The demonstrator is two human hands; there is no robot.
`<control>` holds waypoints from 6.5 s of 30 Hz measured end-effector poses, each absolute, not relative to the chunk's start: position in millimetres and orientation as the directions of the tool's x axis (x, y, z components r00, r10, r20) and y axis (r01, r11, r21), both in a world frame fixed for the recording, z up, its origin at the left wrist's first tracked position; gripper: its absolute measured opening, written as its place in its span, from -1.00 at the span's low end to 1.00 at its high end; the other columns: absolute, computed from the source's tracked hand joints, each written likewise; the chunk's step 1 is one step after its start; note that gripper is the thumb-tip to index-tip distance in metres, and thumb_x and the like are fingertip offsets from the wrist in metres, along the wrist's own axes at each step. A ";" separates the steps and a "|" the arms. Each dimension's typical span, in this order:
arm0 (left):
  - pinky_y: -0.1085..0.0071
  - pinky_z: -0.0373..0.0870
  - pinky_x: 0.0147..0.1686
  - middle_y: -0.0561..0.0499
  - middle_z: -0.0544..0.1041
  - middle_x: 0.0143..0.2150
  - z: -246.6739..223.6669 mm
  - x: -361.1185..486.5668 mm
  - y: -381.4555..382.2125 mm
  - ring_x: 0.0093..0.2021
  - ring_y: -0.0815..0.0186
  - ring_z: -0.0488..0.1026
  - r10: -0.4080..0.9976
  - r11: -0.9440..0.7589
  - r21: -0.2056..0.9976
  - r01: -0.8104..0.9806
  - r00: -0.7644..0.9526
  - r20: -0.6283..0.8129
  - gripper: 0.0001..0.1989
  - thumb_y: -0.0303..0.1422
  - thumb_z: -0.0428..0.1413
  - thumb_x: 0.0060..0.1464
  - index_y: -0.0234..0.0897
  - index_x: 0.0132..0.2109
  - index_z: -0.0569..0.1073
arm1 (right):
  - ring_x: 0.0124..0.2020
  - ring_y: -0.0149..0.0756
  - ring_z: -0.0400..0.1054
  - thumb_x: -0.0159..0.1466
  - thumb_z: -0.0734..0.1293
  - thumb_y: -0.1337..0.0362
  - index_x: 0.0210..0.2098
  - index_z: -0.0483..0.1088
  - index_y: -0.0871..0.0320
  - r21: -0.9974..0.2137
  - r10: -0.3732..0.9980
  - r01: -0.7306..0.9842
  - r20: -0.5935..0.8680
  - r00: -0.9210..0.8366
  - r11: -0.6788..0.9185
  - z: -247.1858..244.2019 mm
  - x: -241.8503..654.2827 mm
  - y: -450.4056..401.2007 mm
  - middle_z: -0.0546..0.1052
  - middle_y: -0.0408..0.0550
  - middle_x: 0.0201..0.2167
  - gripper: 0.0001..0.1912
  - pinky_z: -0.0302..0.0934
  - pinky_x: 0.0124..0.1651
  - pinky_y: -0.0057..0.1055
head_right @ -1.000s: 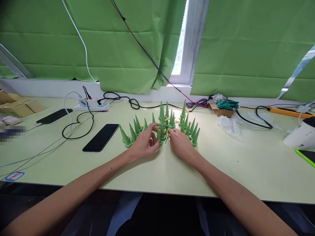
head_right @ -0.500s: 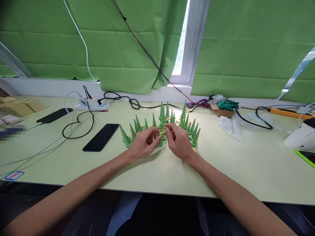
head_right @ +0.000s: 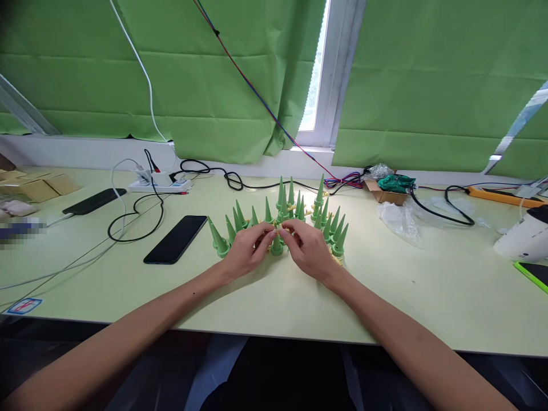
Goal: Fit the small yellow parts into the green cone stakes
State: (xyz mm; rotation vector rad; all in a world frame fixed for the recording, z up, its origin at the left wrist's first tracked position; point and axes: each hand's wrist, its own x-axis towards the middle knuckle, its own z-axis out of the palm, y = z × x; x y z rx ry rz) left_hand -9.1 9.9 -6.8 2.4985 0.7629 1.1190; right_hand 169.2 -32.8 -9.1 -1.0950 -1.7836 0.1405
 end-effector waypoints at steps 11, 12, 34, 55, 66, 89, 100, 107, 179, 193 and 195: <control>0.49 0.13 -0.50 0.15 0.31 -0.47 -9.1 -8.1 10.7 -0.58 0.49 0.17 0.662 -0.748 0.565 0.348 0.457 0.594 -0.81 -0.21 -0.06 0.32 -0.24 -0.16 0.29 | -0.59 -0.43 0.19 0.39 0.22 0.21 -0.35 0.34 0.15 -0.532 0.714 0.632 0.699 -0.048 0.563 -8.0 168.5 -32.2 0.35 -0.18 -0.58 -0.79 0.11 -0.49 -0.44; 0.50 0.12 -0.52 0.16 0.32 -0.44 -9.4 -7.7 10.2 -0.60 0.50 0.16 0.670 -0.739 0.580 0.342 0.456 0.585 -0.79 -0.18 -0.01 0.29 -0.23 -0.10 0.27 | -0.59 -0.43 0.20 0.39 0.22 0.21 -0.35 0.34 0.15 -0.540 0.709 0.631 0.704 -0.022 0.556 -7.5 168.4 -32.3 0.36 -0.17 -0.58 -0.79 0.11 -0.49 -0.44; 0.40 0.02 -0.51 0.13 0.24 -0.59 -12.3 -6.2 16.4 -0.57 0.40 0.14 0.699 -0.707 0.520 0.479 0.585 0.412 -0.65 -0.21 -0.02 0.26 -0.24 -0.46 0.13 | -0.59 -0.41 0.27 0.37 0.24 0.21 -0.35 0.37 0.15 -0.566 0.687 0.628 0.723 0.067 0.534 -7.7 169.1 -31.1 0.43 -0.13 -0.54 -0.80 0.13 -0.50 -0.42; 0.46 0.04 -0.59 0.14 0.20 -0.62 -10.8 -4.2 14.6 -0.60 0.46 0.14 0.826 -0.541 0.809 0.228 0.324 0.461 -0.55 -0.06 0.05 0.22 -0.26 -0.48 0.16 | -0.60 -0.44 0.11 0.36 0.24 0.26 -0.42 0.32 0.15 -0.520 0.713 0.633 0.697 -0.074 0.574 -8.9 168.5 -31.5 0.31 -0.21 -0.62 -0.78 0.05 -0.49 -0.44; 0.46 0.01 -0.60 0.16 0.11 -0.62 -8.0 -3.9 12.4 -0.59 0.47 0.06 0.816 -0.565 0.793 0.226 0.298 0.496 -0.54 -0.06 0.05 0.21 -0.25 -0.49 0.13 | -0.60 -0.41 0.14 0.37 0.22 0.19 -0.42 0.32 0.12 -0.516 0.726 0.644 0.682 -0.090 0.565 -8.4 168.6 -32.3 0.34 -0.18 -0.62 -0.75 0.09 -0.49 -0.42; 0.47 0.05 -0.56 0.15 0.17 -0.59 -6.6 -4.4 10.6 -0.57 0.47 0.09 0.764 -0.641 0.708 0.295 0.328 0.555 -0.56 -0.08 0.04 0.23 -0.27 -0.48 0.17 | -0.61 -0.42 0.13 0.37 0.23 0.21 -0.43 0.32 0.12 -0.495 0.720 0.651 0.684 -0.116 0.575 -8.9 168.7 -31.8 0.34 -0.19 -0.62 -0.76 0.07 -0.49 -0.43; 0.47 0.08 -0.55 0.15 0.24 -0.60 -6.1 -5.3 8.6 -0.59 0.47 0.14 0.721 -0.692 0.627 0.358 0.389 0.574 -0.63 -0.11 0.01 0.26 -0.27 -0.42 0.31 | -0.61 -0.43 0.10 0.37 0.23 0.21 -0.44 0.30 0.12 -0.488 0.725 0.657 0.676 -0.131 0.574 -11.4 169.5 -29.5 0.29 -0.21 -0.64 -0.75 0.05 -0.49 -0.43; 0.48 0.11 -0.55 0.14 0.27 -0.59 -7.8 -5.9 10.2 -0.59 0.46 0.16 0.700 -0.713 0.605 0.354 0.407 0.587 -0.65 -0.12 0.00 0.27 -0.27 -0.39 0.35 | -0.62 -0.43 0.08 0.38 0.22 0.18 -0.44 0.30 0.12 -0.507 0.738 0.651 0.663 -0.124 0.565 -12.0 170.2 -29.8 0.28 -0.22 -0.65 -0.73 0.04 -0.50 -0.43; 0.48 0.20 -0.50 0.09 0.33 -0.59 -4.0 -6.8 12.6 -0.56 0.44 0.27 0.707 -0.662 0.707 0.250 0.522 0.477 -0.48 -0.10 -0.16 0.34 -0.32 -0.47 0.37 | -0.62 -0.46 0.10 0.38 0.22 0.20 -0.43 0.28 0.13 -0.590 0.677 0.591 0.729 0.097 0.550 -8.0 168.7 -34.3 0.24 -0.24 -0.62 -0.74 0.04 -0.53 -0.46; 0.47 0.17 -0.54 0.12 0.30 -0.62 -4.6 -8.4 12.7 -0.58 0.44 0.25 0.677 -0.669 0.701 0.246 0.591 0.438 -0.53 -0.07 -0.11 0.32 -0.32 -0.38 0.41 | -0.65 -0.42 0.14 0.40 0.19 0.14 -0.39 0.27 0.11 -0.670 0.758 0.502 0.651 0.044 0.546 -8.7 170.1 -35.7 0.24 -0.25 -0.67 -0.74 0.08 -0.55 -0.43; 0.48 0.13 -0.58 0.13 0.29 -0.60 -5.9 -8.3 13.3 -0.60 0.45 0.23 0.672 -0.674 0.698 0.242 0.595 0.442 -0.57 -0.08 -0.08 0.31 -0.32 -0.36 0.39 | -0.65 -0.42 0.13 0.40 0.19 0.15 -0.39 0.27 0.11 -0.673 0.764 0.504 0.644 0.040 0.541 -8.6 170.2 -35.6 0.23 -0.25 -0.67 -0.74 0.06 -0.54 -0.43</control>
